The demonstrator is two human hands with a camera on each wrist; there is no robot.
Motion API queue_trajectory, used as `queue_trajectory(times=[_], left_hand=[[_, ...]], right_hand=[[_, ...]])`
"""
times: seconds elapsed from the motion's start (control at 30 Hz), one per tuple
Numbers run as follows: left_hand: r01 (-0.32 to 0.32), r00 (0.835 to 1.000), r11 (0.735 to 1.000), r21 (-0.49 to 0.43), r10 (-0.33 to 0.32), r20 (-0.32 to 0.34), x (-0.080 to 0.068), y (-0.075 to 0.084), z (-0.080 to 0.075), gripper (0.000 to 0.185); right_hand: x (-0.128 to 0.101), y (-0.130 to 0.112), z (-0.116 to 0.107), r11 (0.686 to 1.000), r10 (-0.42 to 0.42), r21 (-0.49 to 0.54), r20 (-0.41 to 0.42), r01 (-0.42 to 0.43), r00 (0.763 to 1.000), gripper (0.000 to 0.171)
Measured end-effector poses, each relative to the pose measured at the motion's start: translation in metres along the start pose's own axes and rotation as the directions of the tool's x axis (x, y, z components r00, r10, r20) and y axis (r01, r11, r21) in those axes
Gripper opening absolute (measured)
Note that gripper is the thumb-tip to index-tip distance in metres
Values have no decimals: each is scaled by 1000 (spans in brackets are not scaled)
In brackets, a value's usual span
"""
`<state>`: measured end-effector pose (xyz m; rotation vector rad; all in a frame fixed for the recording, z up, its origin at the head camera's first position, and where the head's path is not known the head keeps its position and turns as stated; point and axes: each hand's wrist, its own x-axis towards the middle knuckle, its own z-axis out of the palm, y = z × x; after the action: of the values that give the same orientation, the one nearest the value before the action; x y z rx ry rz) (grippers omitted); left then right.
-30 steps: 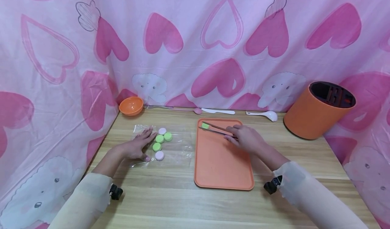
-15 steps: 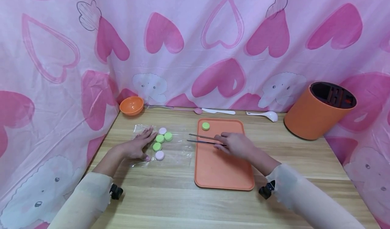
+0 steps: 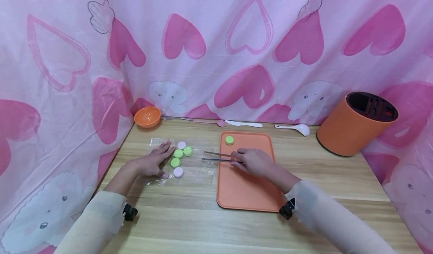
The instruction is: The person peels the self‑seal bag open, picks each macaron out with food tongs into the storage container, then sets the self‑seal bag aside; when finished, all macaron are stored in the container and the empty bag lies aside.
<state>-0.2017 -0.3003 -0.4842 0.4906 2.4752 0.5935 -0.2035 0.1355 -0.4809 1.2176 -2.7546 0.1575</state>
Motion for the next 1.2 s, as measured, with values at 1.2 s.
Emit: queue_trajectory(times=[1.2], left_hand=[[-9,1000,1000,-8,9,-5,0,0,0,112]], right_hand=[[49,-27,20,999,23,29,30,-24,999,28]])
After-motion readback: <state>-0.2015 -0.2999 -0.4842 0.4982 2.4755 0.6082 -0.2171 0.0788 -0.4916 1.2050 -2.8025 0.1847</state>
